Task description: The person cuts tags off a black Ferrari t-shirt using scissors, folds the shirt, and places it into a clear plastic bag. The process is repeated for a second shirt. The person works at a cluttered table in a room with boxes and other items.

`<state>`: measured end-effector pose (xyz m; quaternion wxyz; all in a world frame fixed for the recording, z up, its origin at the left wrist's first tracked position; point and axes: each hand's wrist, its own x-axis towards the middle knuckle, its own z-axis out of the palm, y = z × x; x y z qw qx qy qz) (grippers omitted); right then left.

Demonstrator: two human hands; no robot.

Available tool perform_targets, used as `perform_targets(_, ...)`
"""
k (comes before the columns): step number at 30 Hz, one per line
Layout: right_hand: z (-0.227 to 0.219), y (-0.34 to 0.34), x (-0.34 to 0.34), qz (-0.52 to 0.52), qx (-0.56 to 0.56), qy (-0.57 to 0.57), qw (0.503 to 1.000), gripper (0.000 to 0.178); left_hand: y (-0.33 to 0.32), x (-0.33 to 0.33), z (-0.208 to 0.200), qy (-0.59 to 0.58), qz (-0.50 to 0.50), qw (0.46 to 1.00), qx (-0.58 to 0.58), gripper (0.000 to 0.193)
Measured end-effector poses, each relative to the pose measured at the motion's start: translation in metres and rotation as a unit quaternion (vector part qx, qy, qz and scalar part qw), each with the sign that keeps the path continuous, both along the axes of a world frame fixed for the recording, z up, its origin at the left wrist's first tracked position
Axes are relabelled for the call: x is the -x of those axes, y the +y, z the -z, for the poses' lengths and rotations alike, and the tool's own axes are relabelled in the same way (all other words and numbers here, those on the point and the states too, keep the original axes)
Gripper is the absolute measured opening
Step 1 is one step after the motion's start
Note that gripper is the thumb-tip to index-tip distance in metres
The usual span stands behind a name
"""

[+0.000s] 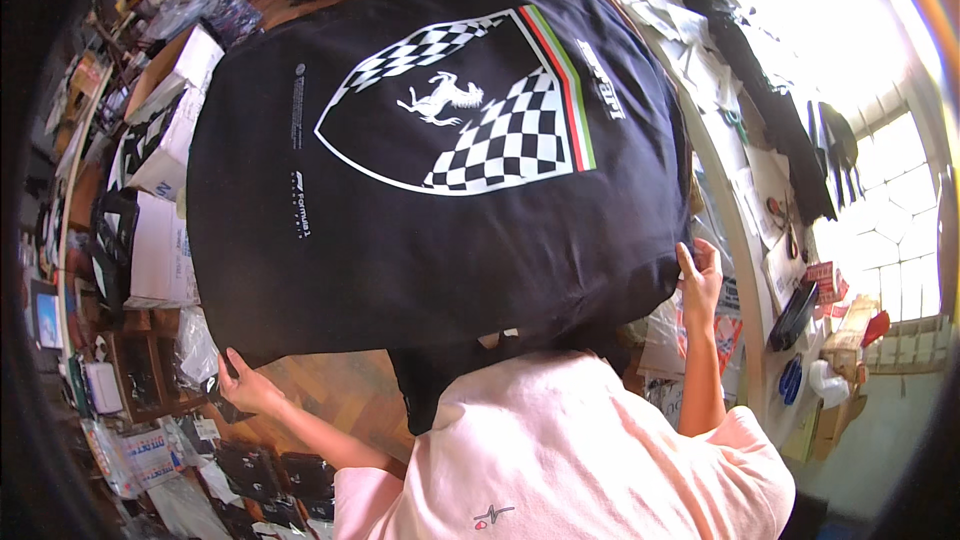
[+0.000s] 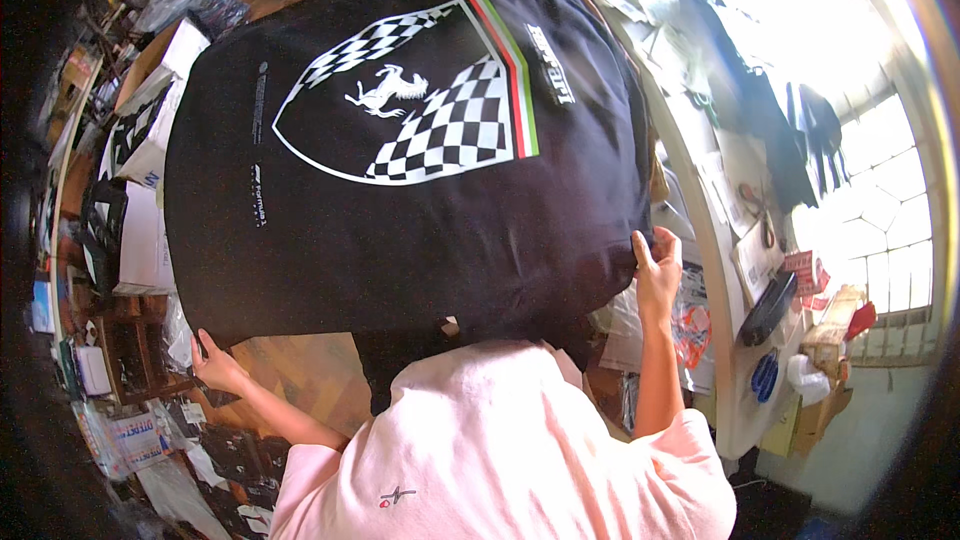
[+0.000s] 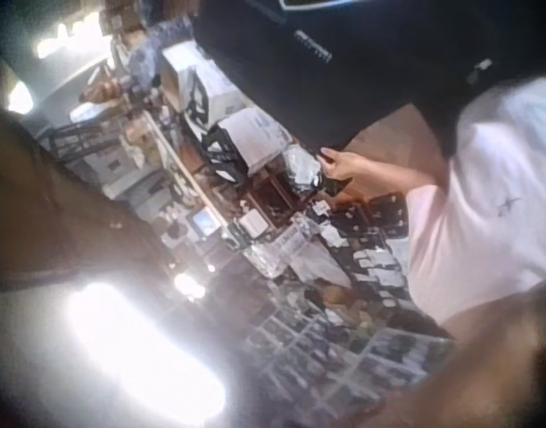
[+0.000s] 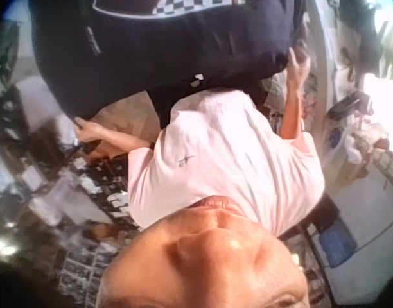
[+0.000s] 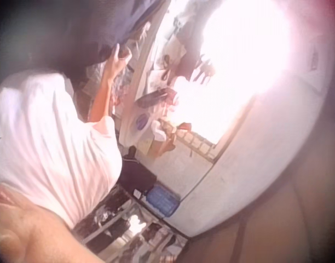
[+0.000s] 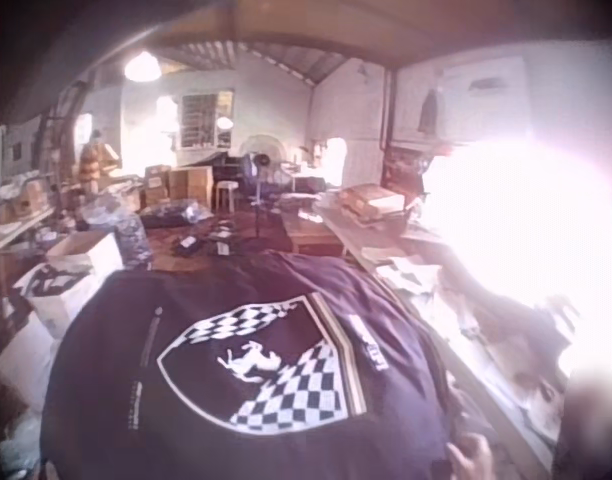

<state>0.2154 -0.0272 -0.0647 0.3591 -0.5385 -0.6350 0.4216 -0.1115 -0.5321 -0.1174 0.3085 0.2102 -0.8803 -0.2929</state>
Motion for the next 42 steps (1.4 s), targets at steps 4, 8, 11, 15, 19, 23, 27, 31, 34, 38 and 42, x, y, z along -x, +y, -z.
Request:
perform_targets(4,-0.001,-0.001,-0.021,-0.053,0.044,-0.001,0.998,0.023,-0.002,-0.006,0.001,-0.045,0.014,0.995,-0.083,0.038)
perform_targets(8,-0.045,-0.009,-0.014,-0.067,0.246,0.163,0.953,0.010,-0.008,-0.008,-0.012,0.041,0.037,0.985,-0.163,0.037)
perform_targets(11,-0.053,0.027,-0.063,-0.028,0.128,0.359,0.924,0.014,-0.076,-0.007,-0.024,0.102,0.298,0.754,-0.577,0.031)
perform_targets(15,-0.151,0.003,-0.058,-0.084,-0.066,0.393,0.913,0.022,-0.046,-0.026,-0.101,0.255,0.214,0.775,-0.537,0.037)
perform_targets(19,-0.198,0.008,-0.041,-0.167,-0.161,0.408,0.883,0.028,-0.053,-0.015,-0.139,0.290,0.219,0.768,-0.527,0.038)
perform_targets(23,-0.221,0.044,0.036,-0.289,-0.132,0.423,0.849,0.034,-0.055,0.026,-0.166,0.298,0.238,0.745,-0.547,0.039)
perform_targets(27,-0.217,0.091,0.118,-0.401,-0.058,0.444,0.799,0.039,-0.037,0.101,-0.187,0.279,0.266,0.698,-0.603,0.040)
perform_targets(31,-0.165,0.134,0.177,-0.490,0.059,0.479,0.726,0.045,0.005,0.149,-0.184,0.256,0.264,0.677,-0.638,0.042)
perform_targets(34,-0.139,0.146,0.175,-0.479,0.060,0.422,0.767,0.051,0.114,0.123,-0.161,0.289,0.285,0.815,-0.414,0.061)
perform_targets(38,-0.118,0.149,0.130,-0.438,-0.122,0.113,0.884,0.032,0.230,0.063,-0.161,0.119,0.467,0.875,-0.050,0.049)
perform_targets(42,-0.094,0.137,0.089,-0.509,-0.212,-0.135,0.823,0.028,0.319,0.031,-0.152,0.046,0.633,0.758,0.149,0.034)
